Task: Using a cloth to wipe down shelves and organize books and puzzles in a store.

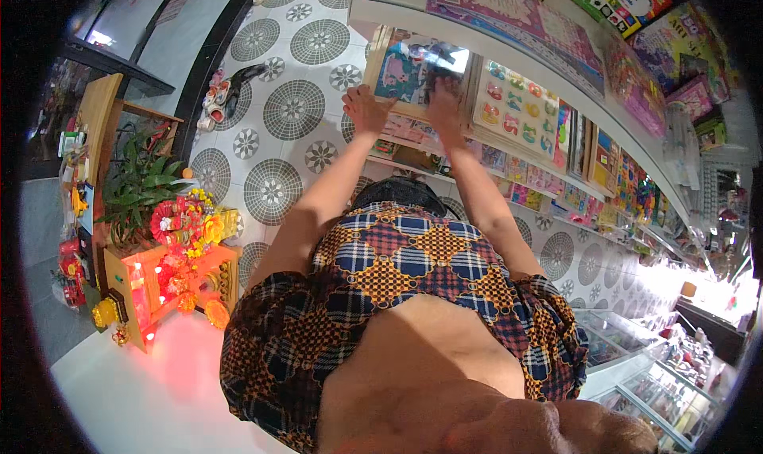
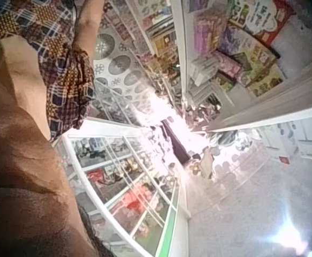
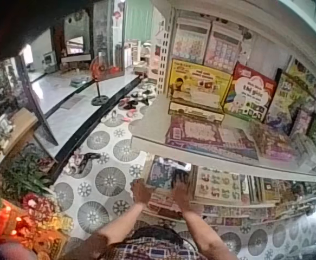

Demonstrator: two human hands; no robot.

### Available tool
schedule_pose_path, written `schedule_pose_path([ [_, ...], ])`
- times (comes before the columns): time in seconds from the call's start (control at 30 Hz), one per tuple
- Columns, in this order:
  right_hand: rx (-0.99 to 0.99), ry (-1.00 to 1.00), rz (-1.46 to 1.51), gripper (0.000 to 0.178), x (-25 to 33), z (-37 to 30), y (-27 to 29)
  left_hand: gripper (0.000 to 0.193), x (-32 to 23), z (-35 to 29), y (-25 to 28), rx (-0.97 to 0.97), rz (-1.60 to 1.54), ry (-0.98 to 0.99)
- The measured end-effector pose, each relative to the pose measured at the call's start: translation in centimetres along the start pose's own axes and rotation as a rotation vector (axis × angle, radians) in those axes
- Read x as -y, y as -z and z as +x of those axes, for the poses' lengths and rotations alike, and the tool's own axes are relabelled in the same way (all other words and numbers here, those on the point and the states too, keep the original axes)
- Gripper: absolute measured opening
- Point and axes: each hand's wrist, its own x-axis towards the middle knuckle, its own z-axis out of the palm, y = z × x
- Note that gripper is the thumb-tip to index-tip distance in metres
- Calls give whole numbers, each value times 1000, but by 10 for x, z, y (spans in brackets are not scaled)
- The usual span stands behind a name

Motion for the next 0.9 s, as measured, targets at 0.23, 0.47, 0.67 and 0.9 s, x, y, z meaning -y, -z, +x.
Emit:
schedule_pose_path([
  [0.23,394,266,449,44,70,19,-11,52,32,2,-9,-27,-46,-57],
  [0.47,323,259,275,43,29,120,-96,58,27,3,-3,-51,-115,10],
  [0.67,117,3,107,43,-15,129,-80,81,47,7,-14,216,-122,128],
  [0.9,381,-221,-111,44,24,64,-47,72,37,0,-38,166,-10,-101],
])
